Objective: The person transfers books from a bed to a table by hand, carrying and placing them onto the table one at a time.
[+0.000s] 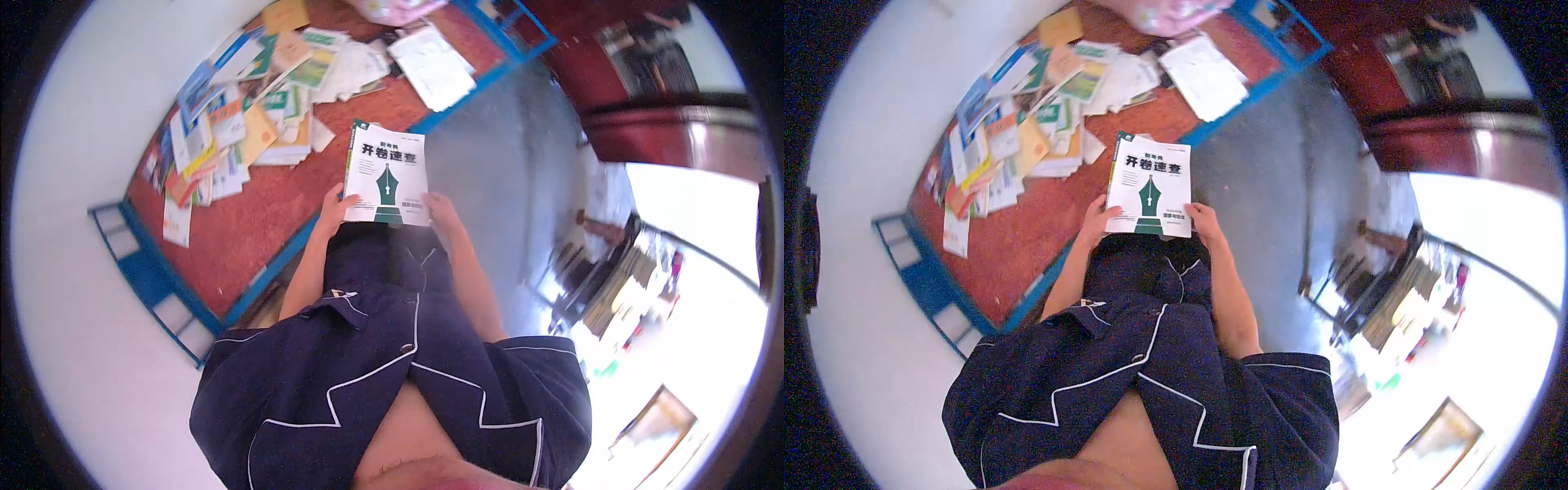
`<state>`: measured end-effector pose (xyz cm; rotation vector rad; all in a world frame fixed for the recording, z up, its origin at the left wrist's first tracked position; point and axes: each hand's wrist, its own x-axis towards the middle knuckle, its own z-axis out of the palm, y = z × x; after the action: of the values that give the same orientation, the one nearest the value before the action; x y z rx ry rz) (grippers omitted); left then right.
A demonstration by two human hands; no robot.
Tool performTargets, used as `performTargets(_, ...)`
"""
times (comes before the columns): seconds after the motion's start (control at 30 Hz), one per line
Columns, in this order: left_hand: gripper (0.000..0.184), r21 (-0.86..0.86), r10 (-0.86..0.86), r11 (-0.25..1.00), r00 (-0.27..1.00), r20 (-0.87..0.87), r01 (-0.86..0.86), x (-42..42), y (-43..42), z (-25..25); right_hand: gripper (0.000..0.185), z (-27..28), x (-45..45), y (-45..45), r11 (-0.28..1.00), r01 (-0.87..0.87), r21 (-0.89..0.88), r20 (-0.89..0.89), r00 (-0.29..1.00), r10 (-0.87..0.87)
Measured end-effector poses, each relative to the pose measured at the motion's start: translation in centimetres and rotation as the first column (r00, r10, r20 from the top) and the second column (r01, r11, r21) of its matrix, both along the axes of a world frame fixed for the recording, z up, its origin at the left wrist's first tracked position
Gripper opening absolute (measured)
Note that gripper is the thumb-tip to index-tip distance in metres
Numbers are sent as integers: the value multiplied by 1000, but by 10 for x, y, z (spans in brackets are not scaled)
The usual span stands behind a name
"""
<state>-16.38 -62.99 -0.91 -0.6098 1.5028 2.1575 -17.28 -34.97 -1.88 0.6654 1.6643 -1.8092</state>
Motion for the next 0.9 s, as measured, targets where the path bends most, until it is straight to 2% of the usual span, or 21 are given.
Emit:
performTargets(0.13,33,61,-269,962,963,38,266,-39,57,14,25,8,31,52,953,303,-5,42,952,-302)
performTargets(0.2,35,-56,-355,933,935,15,355,-43,96,16,27,-4,56,83,936,352,27,-18,936,-351)
performTargets(0.33,35,-39,-539,842,840,-60,537,-56,175,3,30,27,83,142,845,515,144,-78,857,-509)
performTargets(0.4,33,-45,-595,804,799,-87,593,-59,219,5,31,36,99,176,815,565,127,-140,824,-550)
performTargets(0.43,22,7,-577,816,815,-53,578,-62,245,17,30,33,102,193,801,579,152,-165,814,-557)
performTargets(0.53,19,103,-635,768,773,-12,632,-65,311,23,31,41,117,242,730,660,180,-206,750,-628)
performTargets(0.6,17,77,-687,724,727,-16,686,-68,354,25,31,50,127,274,698,689,196,-166,725,-668)
performTargets(0.77,15,79,-779,616,621,-83,784,-86,436,17,29,55,136,323,546,833,87,-238,550,-801)
performTargets(0.9,14,78,-849,521,525,-53,850,-105,511,14,30,52,134,367,435,889,141,-260,457,-850)
